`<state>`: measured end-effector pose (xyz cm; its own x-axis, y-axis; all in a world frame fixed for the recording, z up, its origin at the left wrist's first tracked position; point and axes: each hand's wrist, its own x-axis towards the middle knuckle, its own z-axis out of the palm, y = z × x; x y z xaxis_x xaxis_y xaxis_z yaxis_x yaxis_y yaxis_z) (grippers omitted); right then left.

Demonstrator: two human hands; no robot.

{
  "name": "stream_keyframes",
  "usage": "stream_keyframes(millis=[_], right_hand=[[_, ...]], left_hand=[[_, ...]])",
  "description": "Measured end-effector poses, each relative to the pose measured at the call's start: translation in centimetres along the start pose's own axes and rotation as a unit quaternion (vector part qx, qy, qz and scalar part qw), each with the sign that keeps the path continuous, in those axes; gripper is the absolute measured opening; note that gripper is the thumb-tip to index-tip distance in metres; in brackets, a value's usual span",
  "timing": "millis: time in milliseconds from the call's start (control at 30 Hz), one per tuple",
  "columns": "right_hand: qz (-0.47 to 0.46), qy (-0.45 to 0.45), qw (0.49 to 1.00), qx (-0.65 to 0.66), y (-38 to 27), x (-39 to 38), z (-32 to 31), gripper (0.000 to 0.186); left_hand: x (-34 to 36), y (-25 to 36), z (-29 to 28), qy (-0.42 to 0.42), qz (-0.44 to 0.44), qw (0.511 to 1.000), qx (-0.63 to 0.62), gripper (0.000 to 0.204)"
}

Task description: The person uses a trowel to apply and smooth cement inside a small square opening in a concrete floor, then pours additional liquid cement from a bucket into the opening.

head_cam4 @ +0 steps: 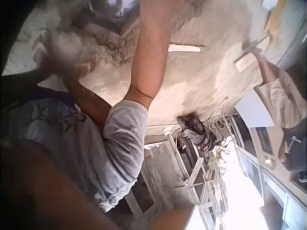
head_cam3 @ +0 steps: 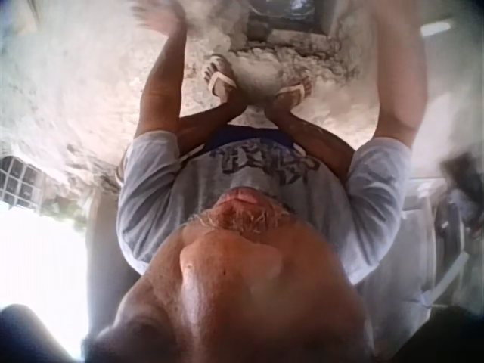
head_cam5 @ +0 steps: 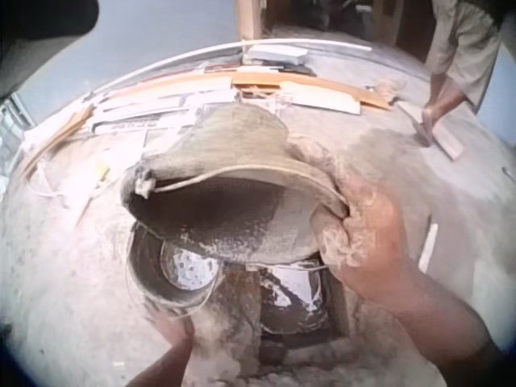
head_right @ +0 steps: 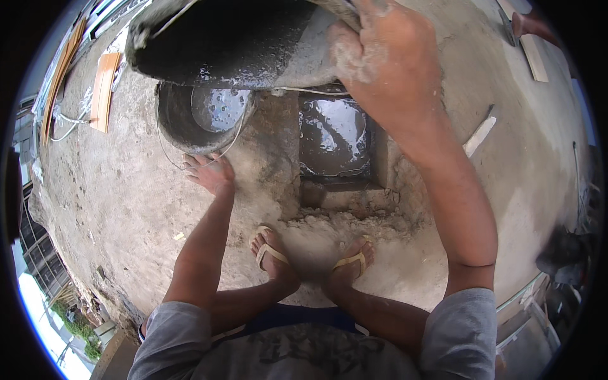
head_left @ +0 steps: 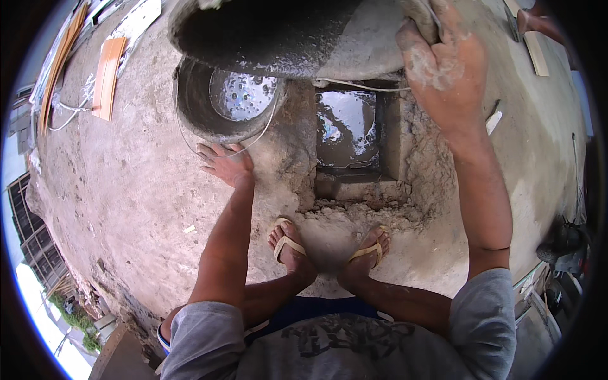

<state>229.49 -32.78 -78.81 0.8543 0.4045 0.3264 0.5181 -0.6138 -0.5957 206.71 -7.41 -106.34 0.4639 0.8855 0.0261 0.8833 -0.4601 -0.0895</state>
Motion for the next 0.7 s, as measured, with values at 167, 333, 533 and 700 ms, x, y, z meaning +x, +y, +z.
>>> stream_keyframes(millis=[167, 333, 533, 700], right_hand=[[0.209, -0.006, 0.975, 0.080, 7.6, -4.4, -1.6, 0.054], [0.392, -0.160, 0.901, 0.098, 16.0, -10.8, 6.2, 0.056], [0.469, -0.257, 0.839, -0.105, 24.9, -20.2, 21.9, 0.038], [0.557, -0.169, 0.794, -0.176, 26.9, -22.2, 31.1, 0.047]], left_hand=[[0.8, -0.9, 0.0, 0.011, 0.000, 0.999, 0.042, 0.068], [1.1, -0.9, 0.5, 0.005, 0.012, 0.998, 0.069, 0.068], [0.7, -0.9, 2.2, -0.038, 0.018, 0.990, 0.136, 0.069], [0.0, -1.1, 1.1, -0.058, 0.090, 0.984, 0.142, 0.061]])
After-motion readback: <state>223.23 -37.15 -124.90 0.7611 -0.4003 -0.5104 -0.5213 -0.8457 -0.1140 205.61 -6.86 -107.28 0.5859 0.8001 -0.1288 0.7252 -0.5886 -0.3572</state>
